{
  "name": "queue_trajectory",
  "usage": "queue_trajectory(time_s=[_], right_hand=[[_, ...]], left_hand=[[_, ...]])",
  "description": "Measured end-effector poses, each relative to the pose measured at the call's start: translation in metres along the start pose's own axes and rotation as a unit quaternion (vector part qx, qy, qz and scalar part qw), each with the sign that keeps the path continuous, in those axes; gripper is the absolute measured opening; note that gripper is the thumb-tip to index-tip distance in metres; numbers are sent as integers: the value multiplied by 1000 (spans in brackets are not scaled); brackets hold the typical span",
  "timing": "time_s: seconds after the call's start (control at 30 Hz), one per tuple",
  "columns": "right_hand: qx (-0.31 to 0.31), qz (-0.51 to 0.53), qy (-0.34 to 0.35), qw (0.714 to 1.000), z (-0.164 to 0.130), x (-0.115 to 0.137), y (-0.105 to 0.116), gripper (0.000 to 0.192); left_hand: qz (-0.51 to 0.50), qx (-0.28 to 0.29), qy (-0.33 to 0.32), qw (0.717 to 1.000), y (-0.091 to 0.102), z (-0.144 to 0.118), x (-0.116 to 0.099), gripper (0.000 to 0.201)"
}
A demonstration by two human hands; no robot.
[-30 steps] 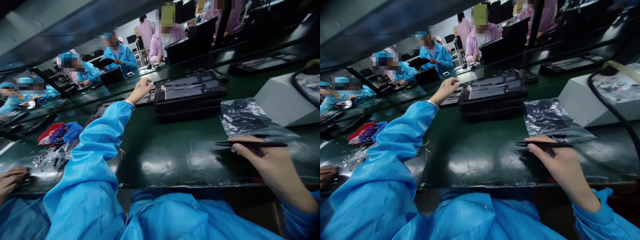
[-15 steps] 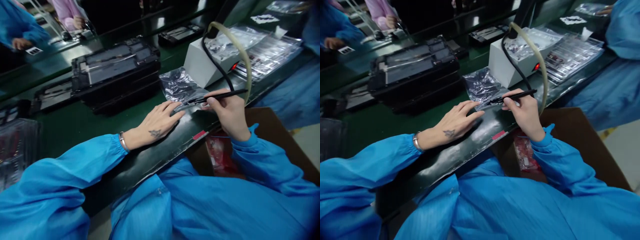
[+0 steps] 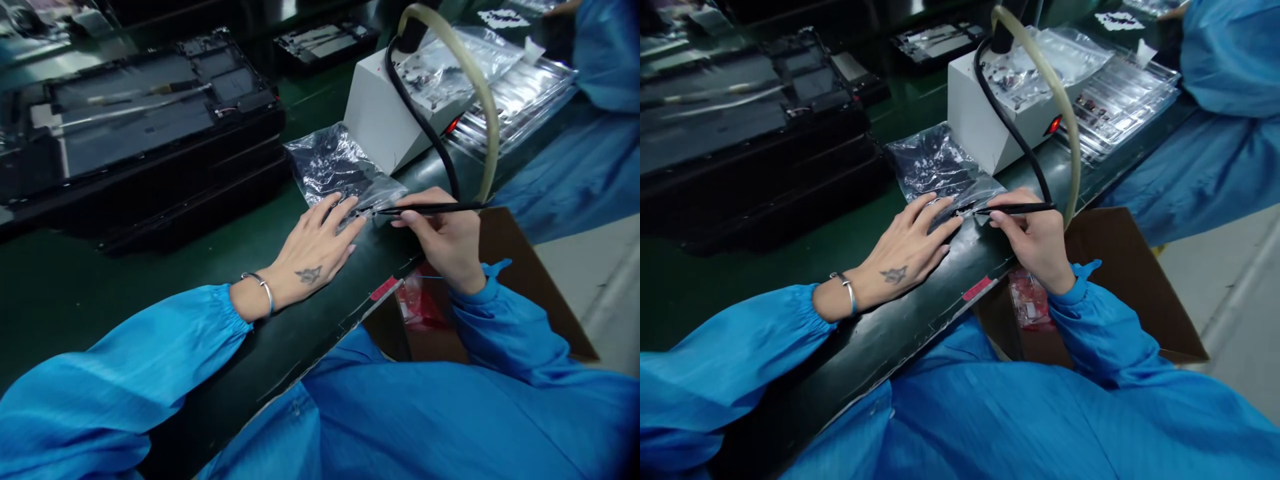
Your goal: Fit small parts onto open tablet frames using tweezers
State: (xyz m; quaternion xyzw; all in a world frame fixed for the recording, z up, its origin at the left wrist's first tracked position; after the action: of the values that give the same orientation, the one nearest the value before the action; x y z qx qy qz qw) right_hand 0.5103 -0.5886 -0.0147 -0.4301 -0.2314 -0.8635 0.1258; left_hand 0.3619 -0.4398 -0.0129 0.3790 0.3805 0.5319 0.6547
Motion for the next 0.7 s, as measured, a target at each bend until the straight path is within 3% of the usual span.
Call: queue_trajectory(time_s=[0.2, 0.4, 0.7], right_hand=[[16, -50, 44, 998, -2, 0, -2, 14], [-22, 1, 33, 999, -3, 0, 0, 13], [28, -53, 53, 997, -4, 1, -3, 14]], left_hand=[[0, 0, -2, 1000, -1, 0, 0, 38], [-1, -1, -1, 1000, 0, 0, 0, 36], [2, 4, -5, 1000, 0, 0, 0, 38]])
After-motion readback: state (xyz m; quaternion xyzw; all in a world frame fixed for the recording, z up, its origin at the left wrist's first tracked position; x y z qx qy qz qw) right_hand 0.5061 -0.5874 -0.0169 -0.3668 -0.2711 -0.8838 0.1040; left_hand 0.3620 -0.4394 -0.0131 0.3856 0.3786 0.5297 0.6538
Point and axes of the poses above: each hand's wrist, its own z-axis towards the middle knuckle, its own y-axis out of the back of the hand, x = y × z, the point moved 5 cm from there along z, towards the middle knuckle, and after that the axes turned 7 degrees about -x, right-handed, at the moved point
